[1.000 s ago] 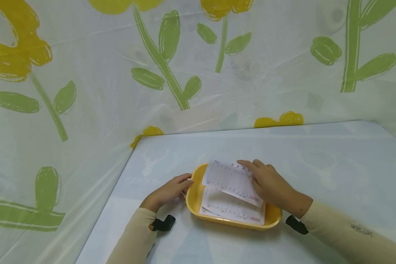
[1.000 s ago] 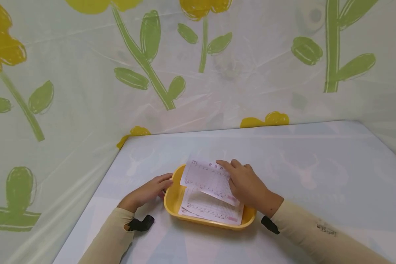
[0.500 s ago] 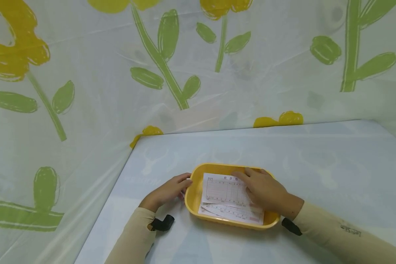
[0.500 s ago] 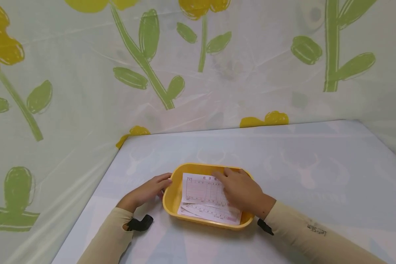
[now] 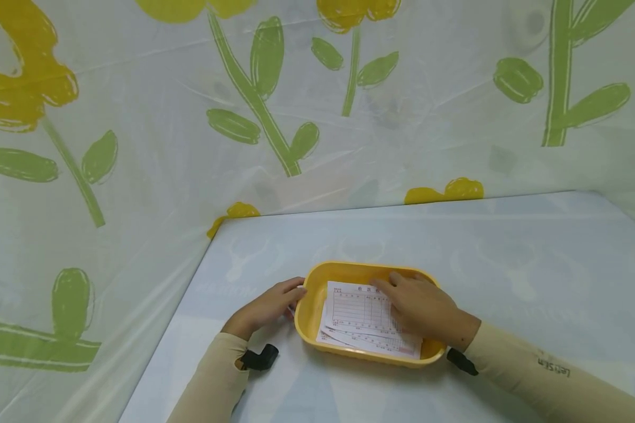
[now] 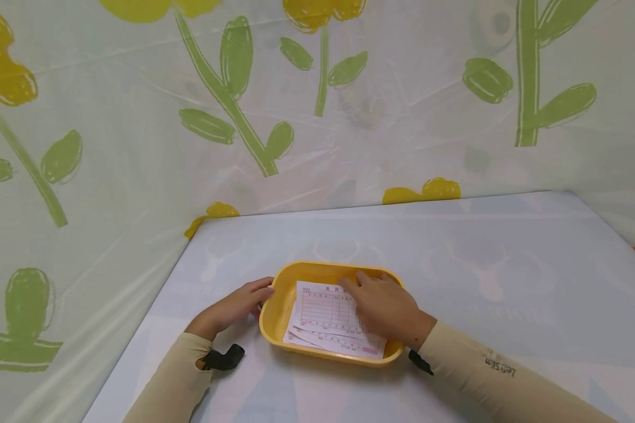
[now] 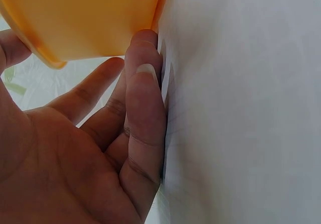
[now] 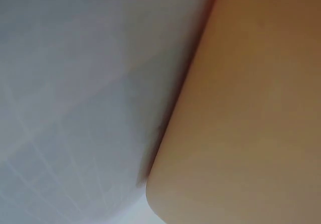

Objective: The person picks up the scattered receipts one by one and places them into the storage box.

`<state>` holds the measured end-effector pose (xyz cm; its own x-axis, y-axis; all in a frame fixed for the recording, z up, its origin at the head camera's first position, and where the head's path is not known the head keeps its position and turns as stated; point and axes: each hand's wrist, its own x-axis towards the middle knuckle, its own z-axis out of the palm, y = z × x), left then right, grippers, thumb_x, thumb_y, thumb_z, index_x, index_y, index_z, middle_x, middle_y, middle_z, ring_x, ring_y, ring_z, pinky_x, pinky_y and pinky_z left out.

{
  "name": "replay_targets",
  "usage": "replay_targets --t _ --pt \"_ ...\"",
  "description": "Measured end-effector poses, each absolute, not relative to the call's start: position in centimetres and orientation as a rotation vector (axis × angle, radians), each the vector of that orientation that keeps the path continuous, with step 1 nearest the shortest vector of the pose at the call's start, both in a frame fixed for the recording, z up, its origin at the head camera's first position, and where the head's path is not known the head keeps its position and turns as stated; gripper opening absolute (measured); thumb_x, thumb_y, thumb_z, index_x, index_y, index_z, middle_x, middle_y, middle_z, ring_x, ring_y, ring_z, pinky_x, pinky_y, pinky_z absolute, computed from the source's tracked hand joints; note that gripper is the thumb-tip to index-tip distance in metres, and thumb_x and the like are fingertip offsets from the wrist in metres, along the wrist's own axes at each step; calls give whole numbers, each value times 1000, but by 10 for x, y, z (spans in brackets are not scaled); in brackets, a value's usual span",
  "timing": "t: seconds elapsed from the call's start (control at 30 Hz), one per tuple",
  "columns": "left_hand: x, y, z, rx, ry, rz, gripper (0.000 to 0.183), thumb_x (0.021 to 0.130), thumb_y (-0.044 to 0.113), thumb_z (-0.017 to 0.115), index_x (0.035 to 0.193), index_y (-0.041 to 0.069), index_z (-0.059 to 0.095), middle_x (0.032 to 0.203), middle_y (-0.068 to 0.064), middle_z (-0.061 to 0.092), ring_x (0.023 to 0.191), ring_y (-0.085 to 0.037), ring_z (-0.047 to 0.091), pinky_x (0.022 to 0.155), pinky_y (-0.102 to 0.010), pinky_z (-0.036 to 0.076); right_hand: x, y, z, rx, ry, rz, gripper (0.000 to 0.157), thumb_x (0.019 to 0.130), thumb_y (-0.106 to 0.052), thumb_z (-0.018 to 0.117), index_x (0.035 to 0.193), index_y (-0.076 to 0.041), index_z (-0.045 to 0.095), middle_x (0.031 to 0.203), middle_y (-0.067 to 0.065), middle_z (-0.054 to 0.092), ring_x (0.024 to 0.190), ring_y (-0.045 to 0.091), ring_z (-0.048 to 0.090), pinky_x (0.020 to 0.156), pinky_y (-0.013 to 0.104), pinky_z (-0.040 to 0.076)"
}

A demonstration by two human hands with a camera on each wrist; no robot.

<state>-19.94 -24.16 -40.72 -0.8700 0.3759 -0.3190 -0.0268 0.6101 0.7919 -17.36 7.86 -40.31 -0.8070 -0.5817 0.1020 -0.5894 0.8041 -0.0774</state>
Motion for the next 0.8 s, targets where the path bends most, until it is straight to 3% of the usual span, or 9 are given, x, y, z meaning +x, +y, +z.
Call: replay_targets --t 0.2,0.47,0.8 --pt "-200 -241 -404 290 2381 1172 42 103 34 43 138 13 53 94 -4 67 85 -16 61 77 -30 52 -174 78 -403 935 -2919 140 54 89 -16 69 141 -18 53 92 -1 54 63 11 41 86 39 50" --pt "-200 -238 -407 283 2362 1187 43 104 34 43 140 13 52 91 -3 66 84 -16 61 76 -30 52 -173 83 -406 979 -2884 133 53 89 -20 69 140 -17 53 87 -3 52 64 11 41 76 33 47" --pt "-204 -239 -409 292 2369 1187 44 104 37 44 140 13 52 94 -4 67 85 -15 61 77 -30 52 -176 85 -408 1022 -2837 117 50 89 -20 71 136 -16 57 98 2 60 84 17 54 90 43 52"
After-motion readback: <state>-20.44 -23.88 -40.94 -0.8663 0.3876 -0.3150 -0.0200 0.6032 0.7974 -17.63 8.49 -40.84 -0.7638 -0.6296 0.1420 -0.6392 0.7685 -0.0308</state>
